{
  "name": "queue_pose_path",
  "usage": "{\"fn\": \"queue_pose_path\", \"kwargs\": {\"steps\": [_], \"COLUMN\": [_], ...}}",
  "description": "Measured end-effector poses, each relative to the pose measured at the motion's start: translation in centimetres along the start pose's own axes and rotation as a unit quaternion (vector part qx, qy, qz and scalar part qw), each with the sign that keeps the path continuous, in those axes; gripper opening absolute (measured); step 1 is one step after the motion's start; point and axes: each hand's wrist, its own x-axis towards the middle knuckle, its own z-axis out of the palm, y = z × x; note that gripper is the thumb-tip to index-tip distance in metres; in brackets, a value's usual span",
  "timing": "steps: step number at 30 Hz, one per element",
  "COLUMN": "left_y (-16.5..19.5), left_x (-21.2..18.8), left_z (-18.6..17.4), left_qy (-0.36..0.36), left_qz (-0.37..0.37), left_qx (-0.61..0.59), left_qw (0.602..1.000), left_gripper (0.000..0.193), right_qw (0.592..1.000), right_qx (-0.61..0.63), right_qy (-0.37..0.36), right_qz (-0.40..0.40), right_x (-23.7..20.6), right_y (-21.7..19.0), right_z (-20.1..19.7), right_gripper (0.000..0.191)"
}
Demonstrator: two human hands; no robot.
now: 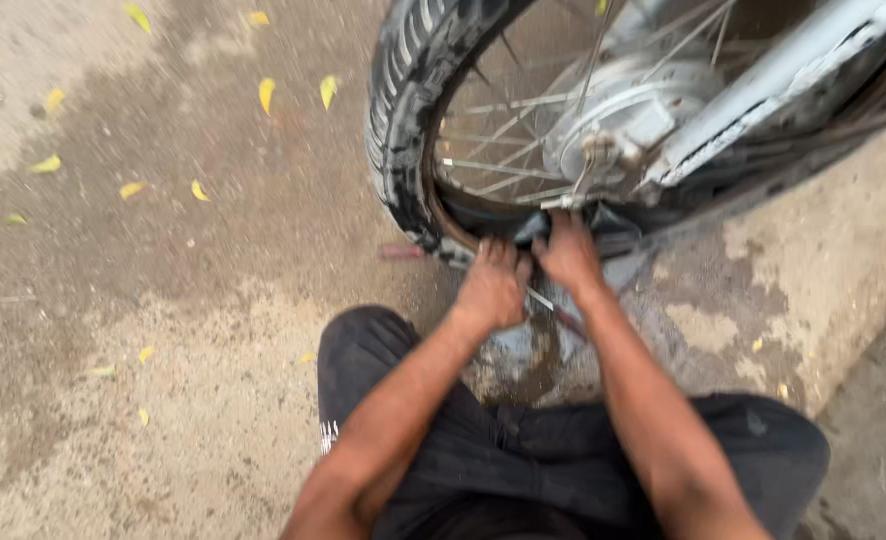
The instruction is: The person removes the inner tube from a motorcycle tire, then uses a tire lever to pry the tire bead off the rim and remove the tire from the wheel. The person works on the front wheel of a motorcycle on a concrete surface.
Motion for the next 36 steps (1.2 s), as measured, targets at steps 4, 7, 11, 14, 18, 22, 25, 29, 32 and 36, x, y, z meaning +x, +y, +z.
{"fn": "queue_pose_path", "kwargs": {"steps": [4,7,11,14,18,22,25,29,32,36], "left_y": [-1.0,-3.0,-6.2,-6.8,-6.2,-7.3,-8.1,-7.7,-7.6,-8.6], "left_x": [-0.6,-1.1,-1.2,-0.5,1.0,2.3,2.6,0.8,-3.0,-9.8], "left_z": [-0.6,-2.6,-5.8,-6.2,-4.1,-2.6,-2.6,-4.3,-7.7,-12.8], "left_qy": [-0.007,0.018,0.111,0.057,-0.006,-0.087,-0.069,-0.001,0.113,0.318], "left_qz": [0.058,0.035,0.044,0.051,0.015,-0.034,-0.036,0.022,0.120,-0.003], "left_qx": [0.036,0.148,0.303,0.351,0.370,0.279,0.270,0.343,0.222,0.103], "left_qw": [0.998,0.988,0.945,0.933,0.929,0.956,0.960,0.939,0.961,0.943], "left_gripper": [0.063,0.033,0.040,0.040,0.040,0.030,0.031,0.039,0.035,0.054], "right_qw": [0.981,0.946,0.928,0.932,0.945,0.930,0.920,0.949,0.973,0.874], "right_qx": [0.019,-0.017,0.022,0.003,-0.126,-0.112,-0.097,-0.068,0.045,0.391], "right_qy": [-0.186,-0.312,-0.367,-0.360,-0.301,-0.344,-0.370,-0.301,-0.226,-0.287], "right_qz": [0.057,0.081,0.060,0.043,0.035,0.064,0.081,0.071,0.032,0.029], "right_x": [1.1,2.1,3.7,3.3,1.3,2.0,3.9,4.1,3.7,5.4], "right_y": [1.5,2.1,2.0,1.3,-1.7,-3.7,-3.8,-4.9,-6.1,-8.1], "right_z": [-0.3,0.1,0.5,1.0,0.8,0.9,2.2,5.0,6.9,4.5], "right_gripper": [0.047,0.053,0.061,0.061,0.075,0.070,0.074,0.061,0.055,0.061]}}
